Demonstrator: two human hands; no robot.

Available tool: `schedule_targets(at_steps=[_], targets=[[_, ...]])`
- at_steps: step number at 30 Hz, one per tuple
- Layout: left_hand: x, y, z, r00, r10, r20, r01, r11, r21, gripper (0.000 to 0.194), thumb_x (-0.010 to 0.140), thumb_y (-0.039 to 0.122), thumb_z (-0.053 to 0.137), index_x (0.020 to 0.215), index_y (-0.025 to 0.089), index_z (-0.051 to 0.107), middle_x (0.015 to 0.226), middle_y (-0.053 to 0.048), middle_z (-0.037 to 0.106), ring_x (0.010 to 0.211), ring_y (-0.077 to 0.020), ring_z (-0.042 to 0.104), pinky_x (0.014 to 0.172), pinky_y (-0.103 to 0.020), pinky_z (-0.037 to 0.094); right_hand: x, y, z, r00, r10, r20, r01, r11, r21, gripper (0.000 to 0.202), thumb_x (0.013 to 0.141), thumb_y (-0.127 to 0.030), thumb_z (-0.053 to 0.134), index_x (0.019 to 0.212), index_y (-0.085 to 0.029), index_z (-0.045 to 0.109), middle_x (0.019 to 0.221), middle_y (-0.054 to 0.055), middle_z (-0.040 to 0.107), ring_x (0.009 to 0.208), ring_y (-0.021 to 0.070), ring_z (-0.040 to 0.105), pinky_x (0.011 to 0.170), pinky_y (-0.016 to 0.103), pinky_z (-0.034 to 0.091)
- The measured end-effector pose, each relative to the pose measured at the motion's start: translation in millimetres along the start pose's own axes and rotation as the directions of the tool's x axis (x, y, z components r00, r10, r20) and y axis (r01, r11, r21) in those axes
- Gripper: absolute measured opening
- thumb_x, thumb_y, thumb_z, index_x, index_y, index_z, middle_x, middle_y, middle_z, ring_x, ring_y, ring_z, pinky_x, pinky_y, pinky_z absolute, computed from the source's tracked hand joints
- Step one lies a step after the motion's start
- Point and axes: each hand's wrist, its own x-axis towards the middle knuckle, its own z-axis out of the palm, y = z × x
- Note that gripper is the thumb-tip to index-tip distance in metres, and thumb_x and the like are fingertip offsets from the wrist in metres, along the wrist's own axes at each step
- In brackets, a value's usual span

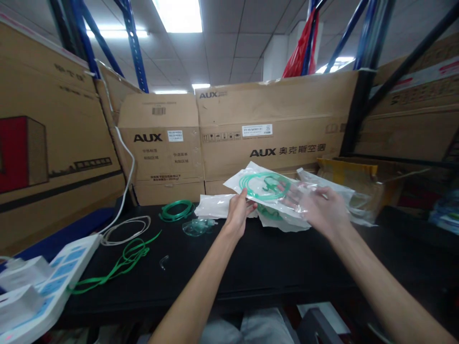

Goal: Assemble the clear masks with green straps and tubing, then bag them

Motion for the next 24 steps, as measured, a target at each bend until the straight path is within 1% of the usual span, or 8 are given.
schedule_targets(at_steps=[2,5,7,11,13,16,20,24], targets=[[1.3,-0.2,-3.2,1.0,0.021,-0.016,-0.021,1.0,-0.016,0.019,0.095,0.03,0.06,0.092,0.012,0.065,0.095,-0.01,0.07,0.073,-0.0123,0.063,0.072,-0.025,0.052,4.0,7.2,-6.6,0.998,0.016,-0.064,-0.013,0.999,0.052,0.021,0.073,-0.015,0.049,0.088,-0.021,0.062,0.103,0.013,0.074,0.106,0.0298,0.071,0.087,0.054,0.061],[1.3,1.5,-3.3,0.998,0.057,-0.006,-0.057,0.998,-0.021,0.018,0.094,0.03,0.061,0.094,0.013,0.065,0.096,-0.009,0.07,0.076,-0.0128,0.063,0.074,-0.026,0.053,7.8,18.0,-9.8,0.981,0.027,-0.191,-0.01,0.996,0.086,0.03,0.076,-0.003,0.044,0.094,-0.019,0.062,0.099,0.012,0.075,0.097,0.0206,0.074,0.082,0.035,0.064],[1.0,3.7,-2.0,0.997,0.079,0.013,-0.079,0.997,-0.013,0.018,0.095,0.031,0.061,0.098,0.013,0.067,0.099,-0.008,0.07,0.077,-0.0131,0.063,0.074,-0.026,0.054,7.9,23.2,-7.4,0.978,0.036,-0.204,-0.017,0.995,0.096,0.026,0.084,-0.001,0.043,0.092,-0.018,0.061,0.098,0.012,0.076,0.094,0.0168,0.075,0.081,0.026,0.063],[1.7,9.0,-3.1,0.992,0.115,0.045,-0.116,0.993,0.016,0.019,0.095,0.032,0.06,0.096,0.014,0.068,0.099,-0.008,0.07,0.08,-0.0134,0.063,0.077,-0.027,0.055,6.6,29.3,-2.8,0.985,0.057,-0.161,-0.041,0.995,0.096,0.015,0.095,-0.011,0.051,0.088,-0.022,0.059,0.094,0.006,0.076,0.089,0.0175,0.076,0.077,0.03,0.065],[2.3,11.4,-6.4,0.991,0.124,0.054,-0.126,0.991,0.038,0.02,0.095,0.033,0.062,0.095,0.015,0.068,0.1,-0.008,0.07,0.081,-0.0139,0.063,0.078,-0.028,0.055,8.1,32.9,-4.6,0.988,0.087,-0.125,-0.077,0.993,0.085,0.014,0.095,-0.012,0.053,0.09,-0.022,0.061,0.091,0.004,0.076,0.085,0.0171,0.076,0.077,0.033,0.065],[2.7,14.7,-12.5,0.99,0.123,0.068,-0.128,0.989,0.075,0.022,0.092,0.037,0.065,0.096,0.016,0.07,0.102,-0.009,0.071,0.083,-0.0154,0.064,0.08,-0.03,0.056,14.0,40.9,-11.5,0.982,0.165,-0.087,-0.164,0.986,0.026,0.015,0.092,-0.008,0.057,0.091,-0.02,0.064,0.088,0.004,0.075,0.079,0.0168,0.076,0.079,0.034,0.065],[3.0,19.9,-19.2,0.989,0.139,0.055,-0.144,0.982,0.122,0.023,0.091,0.037,0.067,0.096,0.015,0.072,0.1,-0.009,0.071,0.083,-0.0164,0.064,0.075,-0.028,0.056,20.4,51.4,-20.5,0.972,0.208,-0.108,-0.213,0.977,-0.034,0.018,0.085,-0.002,0.063,0.091,-0.019,0.067,0.082,0.003,0.075,0.072,0.0175,0.075,0.075,0.033,0.066],[5.8,27.3,-26.6,0.984,0.177,-0.01,-0.174,0.973,0.149,0.02,0.092,0.033,0.064,0.095,0.014,0.072,0.099,-0.01,0.071,0.083,-0.0164,0.064,0.071,-0.026,0.057,15.2,49.7,-27.0,0.966,0.199,-0.167,-0.214,0.974,-0.076,0.018,0.085,-0.003,0.064,0.091,-0.019,0.068,0.08,0.004,0.076,0.068,0.0171,0.076,0.065,0.026,0.067]])
